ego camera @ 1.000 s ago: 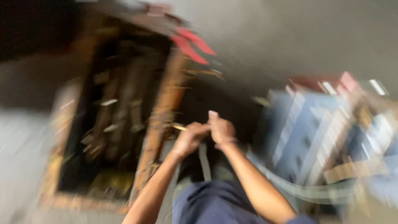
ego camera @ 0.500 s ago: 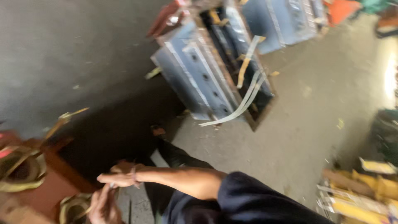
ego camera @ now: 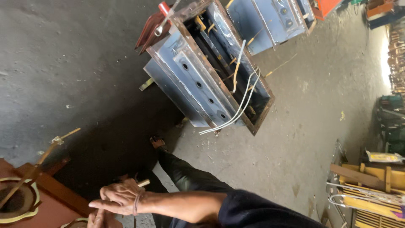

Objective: The person sits on the workshop floor and fits brass fittings onto the ends of heating element rods, threading parts together by hand. They use pliers to grip and crimp wires and attach the prepared elements to the openings of metal box frames.

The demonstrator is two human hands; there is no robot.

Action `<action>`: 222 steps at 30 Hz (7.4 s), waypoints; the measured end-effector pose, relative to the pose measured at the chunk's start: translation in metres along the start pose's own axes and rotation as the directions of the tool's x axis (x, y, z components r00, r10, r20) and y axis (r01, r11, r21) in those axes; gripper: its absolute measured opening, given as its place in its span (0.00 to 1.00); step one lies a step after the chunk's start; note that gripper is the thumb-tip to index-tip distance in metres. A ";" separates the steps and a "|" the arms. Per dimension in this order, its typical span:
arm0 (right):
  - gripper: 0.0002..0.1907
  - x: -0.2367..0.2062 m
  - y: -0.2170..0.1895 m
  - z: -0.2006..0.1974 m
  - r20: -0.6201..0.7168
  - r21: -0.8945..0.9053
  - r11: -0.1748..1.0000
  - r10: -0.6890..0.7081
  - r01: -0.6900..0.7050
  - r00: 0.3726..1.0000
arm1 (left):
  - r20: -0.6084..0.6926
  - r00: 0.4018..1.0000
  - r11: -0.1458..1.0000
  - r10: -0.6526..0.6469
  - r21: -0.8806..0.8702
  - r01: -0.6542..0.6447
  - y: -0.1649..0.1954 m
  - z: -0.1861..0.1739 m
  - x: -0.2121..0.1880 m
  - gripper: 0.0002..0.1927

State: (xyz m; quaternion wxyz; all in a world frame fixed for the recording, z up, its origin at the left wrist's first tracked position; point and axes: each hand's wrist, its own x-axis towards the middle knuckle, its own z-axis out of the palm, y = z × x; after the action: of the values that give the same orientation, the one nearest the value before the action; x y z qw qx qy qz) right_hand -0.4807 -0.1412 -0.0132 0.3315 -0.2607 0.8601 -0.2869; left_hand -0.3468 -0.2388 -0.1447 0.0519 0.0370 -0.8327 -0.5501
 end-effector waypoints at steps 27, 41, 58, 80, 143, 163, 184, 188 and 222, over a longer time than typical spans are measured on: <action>0.33 0.021 0.022 0.048 -0.011 -0.122 0.979 -0.163 0.160 0.987 | -0.242 0.948 0.975 -0.204 0.040 0.220 0.057 -0.044 -0.018 0.21; 0.28 0.062 0.037 0.095 0.515 0.345 0.790 0.292 -0.507 0.806 | -0.442 0.888 0.991 -0.122 -0.014 0.130 0.024 -0.062 -0.062 0.13; 0.41 0.059 0.018 0.147 -0.224 0.282 0.942 -0.121 0.183 0.967 | -0.302 0.947 0.993 -0.114 -0.015 0.115 0.003 -0.067 -0.090 0.23; 0.39 0.044 0.055 0.096 -0.033 0.002 0.955 -0.295 0.296 0.955 | -0.326 0.905 0.954 -0.275 -0.213 0.213 0.013 -0.047 -0.038 0.17; 0.24 0.034 0.157 0.054 0.250 -0.411 0.742 -0.467 0.530 0.848 | 0.159 0.977 0.976 -0.144 -0.140 0.167 -0.056 -0.002 -0.012 0.19; 0.34 0.040 0.163 0.063 0.454 -0.362 0.931 0.141 0.037 0.880 | 0.162 0.973 0.977 -0.164 0.164 0.137 -0.025 0.015 -0.026 0.15; 0.17 -0.001 0.190 0.050 0.393 -0.300 0.929 -0.089 0.219 0.915 | -0.325 -0.340 0.283 -0.883 -0.944 0.167 0.004 0.209 -0.185 0.41; 0.14 -0.051 0.232 0.027 0.437 -0.228 0.968 0.008 0.102 0.899 | -0.469 -0.363 0.494 -0.805 -0.869 0.029 -0.028 0.218 -0.188 0.41; 0.44 -0.271 0.180 -0.036 0.792 0.284 0.911 -0.048 -0.298 0.609 | -0.750 0.653 0.899 -0.106 0.208 0.386 0.238 0.176 -0.225 0.14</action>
State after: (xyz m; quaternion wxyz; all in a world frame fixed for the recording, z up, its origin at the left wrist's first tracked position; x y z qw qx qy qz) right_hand -0.3784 0.1696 0.0036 0.7376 -0.2258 0.5695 -0.2840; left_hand -0.1468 0.0417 -0.0046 0.2913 0.3733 -0.8145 -0.3352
